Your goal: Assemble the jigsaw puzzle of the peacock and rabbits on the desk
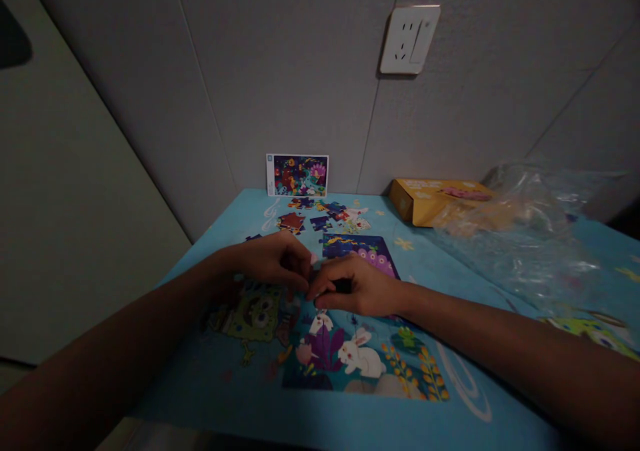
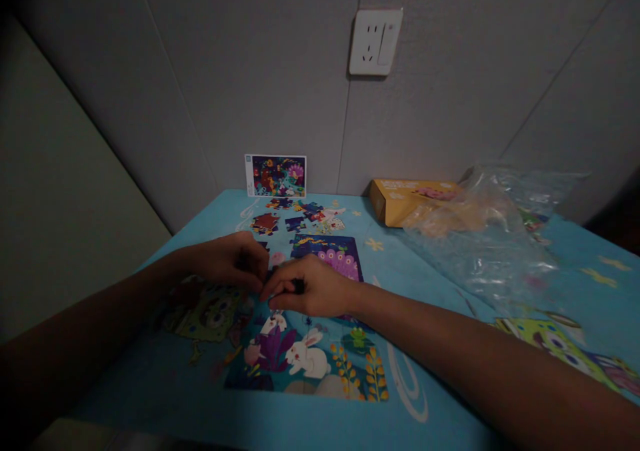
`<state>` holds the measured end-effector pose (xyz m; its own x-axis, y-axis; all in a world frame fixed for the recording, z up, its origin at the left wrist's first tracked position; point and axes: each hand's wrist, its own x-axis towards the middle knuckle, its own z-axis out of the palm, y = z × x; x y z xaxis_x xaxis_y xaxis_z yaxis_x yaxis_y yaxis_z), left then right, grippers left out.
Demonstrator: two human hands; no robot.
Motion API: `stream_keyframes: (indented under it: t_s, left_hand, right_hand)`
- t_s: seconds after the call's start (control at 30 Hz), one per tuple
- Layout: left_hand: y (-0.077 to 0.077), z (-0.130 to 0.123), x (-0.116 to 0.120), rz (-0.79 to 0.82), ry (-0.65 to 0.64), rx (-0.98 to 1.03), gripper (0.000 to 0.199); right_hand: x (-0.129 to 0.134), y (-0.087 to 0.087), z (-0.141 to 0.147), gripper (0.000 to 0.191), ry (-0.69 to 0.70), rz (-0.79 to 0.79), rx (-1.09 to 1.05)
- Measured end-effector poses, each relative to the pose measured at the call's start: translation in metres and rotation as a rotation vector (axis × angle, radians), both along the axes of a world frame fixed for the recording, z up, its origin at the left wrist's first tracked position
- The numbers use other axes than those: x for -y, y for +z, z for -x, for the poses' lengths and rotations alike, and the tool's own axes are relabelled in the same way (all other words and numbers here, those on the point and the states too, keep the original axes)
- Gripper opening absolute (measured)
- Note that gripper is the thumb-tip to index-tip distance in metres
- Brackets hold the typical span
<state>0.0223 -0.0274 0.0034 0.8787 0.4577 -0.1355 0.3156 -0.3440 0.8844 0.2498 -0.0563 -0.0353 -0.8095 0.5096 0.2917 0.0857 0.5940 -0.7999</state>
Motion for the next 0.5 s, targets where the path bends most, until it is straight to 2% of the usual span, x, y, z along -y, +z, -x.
stream_keyframes:
  t_s: [0.13, 0.23, 0.37, 0.5]
  left_hand:
    - [0.002, -0.002, 0.001, 0.044, -0.017, -0.035, 0.010]
    - [0.002, -0.004, 0.002, 0.009, -0.018, -0.056, 0.015]
    - [0.004, -0.006, 0.005, -0.105, 0.003, -0.109, 0.025]
    - [0.009, -0.010, 0.011, -0.281, 0.037, -0.261, 0.038]
  right_hand:
    - [-0.001, 0.002, 0.000, 0.014, 0.060, -0.078, -0.033]
    - [-0.001, 0.005, 0.000, 0.012, 0.074, -0.138, -0.058]
    - [-0.001, 0.006, 0.002, 0.010, 0.087, -0.221, -0.073]
    - [-0.002, 0.005, 0.002, 0.009, 0.092, -0.255, -0.049]
